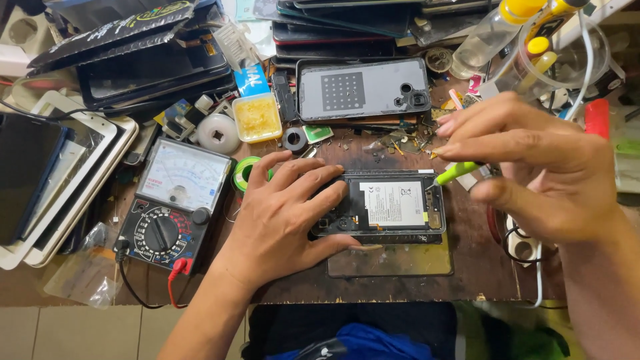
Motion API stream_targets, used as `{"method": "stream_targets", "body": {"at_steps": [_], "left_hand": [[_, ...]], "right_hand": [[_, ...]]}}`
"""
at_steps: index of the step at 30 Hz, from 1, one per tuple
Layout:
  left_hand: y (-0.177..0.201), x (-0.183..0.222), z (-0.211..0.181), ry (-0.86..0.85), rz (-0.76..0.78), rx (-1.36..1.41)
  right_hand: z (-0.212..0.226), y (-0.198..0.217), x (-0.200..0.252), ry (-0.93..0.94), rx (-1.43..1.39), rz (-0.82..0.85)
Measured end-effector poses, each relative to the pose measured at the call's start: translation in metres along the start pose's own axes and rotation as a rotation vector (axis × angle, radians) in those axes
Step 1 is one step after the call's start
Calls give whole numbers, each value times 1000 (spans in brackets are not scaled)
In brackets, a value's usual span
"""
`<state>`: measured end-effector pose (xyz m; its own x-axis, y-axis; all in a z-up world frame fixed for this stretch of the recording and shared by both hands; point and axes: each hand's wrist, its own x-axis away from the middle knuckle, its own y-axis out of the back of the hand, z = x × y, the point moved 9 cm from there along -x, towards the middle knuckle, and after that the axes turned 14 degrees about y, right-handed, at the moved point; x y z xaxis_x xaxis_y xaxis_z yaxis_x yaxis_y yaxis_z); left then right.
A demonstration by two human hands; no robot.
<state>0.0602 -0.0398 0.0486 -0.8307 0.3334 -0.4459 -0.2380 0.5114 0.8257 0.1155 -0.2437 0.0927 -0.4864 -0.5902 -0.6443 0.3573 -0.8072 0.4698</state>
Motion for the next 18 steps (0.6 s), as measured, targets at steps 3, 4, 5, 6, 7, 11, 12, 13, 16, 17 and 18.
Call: {"method": "stream_targets", "body": {"at_steps": [3,4,5,6,7,11,12,13,16,17,18], "left_hand": [[7,0,-2,-4,0,-47],[8,3,-1,-3,2,-47],[8,4,1,14,-3,-57],[8,5,3,32,-7,-67],[6,7,3,32,-5,-67],[5,8,11,119,-14,-28],[6,8,11,135,-16,-12],[5,9,12,138,-16,-11],[4,10,15,148,-10,9],[3,10,16,154,-4,14],[2,10,16,160,3,20]], "right_hand": [[-5,7,3,56,33,31],[-5,4,7,55,31,31],[-9,9,13,10,12,-61],[-14,14,19,-35,-8,-152],[-13,14,18,-37,-9,-153],[-6,3,9,-2,-16,-109],[-4,0,7,5,-36,-123],[-3,-2,11,3,-38,-120],[-4,0,21,-22,19,-161],[-5,2,22,-13,4,-201],[-6,3,24,-4,-10,-242]]}}
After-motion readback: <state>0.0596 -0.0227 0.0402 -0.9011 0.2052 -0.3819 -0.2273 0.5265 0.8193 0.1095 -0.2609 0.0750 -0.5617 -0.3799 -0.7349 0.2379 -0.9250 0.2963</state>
